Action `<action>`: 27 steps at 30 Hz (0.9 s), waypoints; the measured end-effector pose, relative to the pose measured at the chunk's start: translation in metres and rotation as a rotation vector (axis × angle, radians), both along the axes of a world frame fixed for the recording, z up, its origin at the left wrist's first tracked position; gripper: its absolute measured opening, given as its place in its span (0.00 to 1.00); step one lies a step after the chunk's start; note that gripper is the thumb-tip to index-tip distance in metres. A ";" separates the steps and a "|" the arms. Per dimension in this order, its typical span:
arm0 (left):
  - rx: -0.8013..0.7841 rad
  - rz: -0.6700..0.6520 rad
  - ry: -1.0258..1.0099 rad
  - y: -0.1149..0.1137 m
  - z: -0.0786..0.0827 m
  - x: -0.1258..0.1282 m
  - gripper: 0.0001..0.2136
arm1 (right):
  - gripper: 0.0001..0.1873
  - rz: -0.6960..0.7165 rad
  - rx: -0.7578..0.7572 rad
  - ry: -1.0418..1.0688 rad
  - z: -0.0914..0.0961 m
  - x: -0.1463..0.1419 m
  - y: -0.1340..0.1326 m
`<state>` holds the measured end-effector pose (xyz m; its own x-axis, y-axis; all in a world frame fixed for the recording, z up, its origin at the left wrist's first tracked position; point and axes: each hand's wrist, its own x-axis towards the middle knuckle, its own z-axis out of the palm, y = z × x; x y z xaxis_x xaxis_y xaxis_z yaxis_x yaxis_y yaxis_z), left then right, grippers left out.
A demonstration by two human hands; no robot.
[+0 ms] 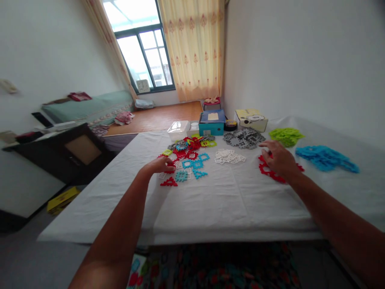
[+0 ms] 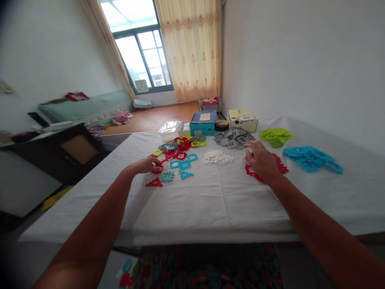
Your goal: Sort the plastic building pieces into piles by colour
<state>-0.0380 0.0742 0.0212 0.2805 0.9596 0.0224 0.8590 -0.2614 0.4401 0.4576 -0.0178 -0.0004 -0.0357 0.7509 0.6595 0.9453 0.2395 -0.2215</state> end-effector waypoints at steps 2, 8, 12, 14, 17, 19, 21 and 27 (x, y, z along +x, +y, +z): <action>-0.028 -0.029 0.139 -0.006 -0.006 -0.001 0.21 | 0.16 0.062 -0.024 -0.012 0.001 -0.022 -0.002; 0.054 -0.047 0.201 -0.017 -0.018 -0.001 0.25 | 0.16 0.222 -0.113 -0.071 -0.002 -0.069 -0.007; 0.185 0.001 0.147 -0.019 -0.022 -0.007 0.32 | 0.17 0.287 -0.128 -0.058 -0.001 -0.084 -0.011; 0.234 0.080 0.107 -0.020 -0.018 -0.004 0.33 | 0.16 0.330 -0.148 -0.001 0.000 -0.093 -0.012; 0.317 0.011 -0.045 -0.028 -0.008 0.026 0.33 | 0.13 0.425 -0.243 0.183 0.002 -0.114 -0.009; 0.369 -0.191 -0.159 -0.036 -0.001 0.064 0.34 | 0.14 0.493 -0.369 0.375 0.003 -0.132 -0.004; 0.430 -0.359 -0.227 -0.046 0.002 0.108 0.35 | 0.18 0.542 -0.503 0.587 0.003 -0.149 0.003; 0.418 -0.618 -0.305 -0.052 -0.006 0.179 0.31 | 0.17 0.518 -0.471 0.632 0.001 -0.126 0.016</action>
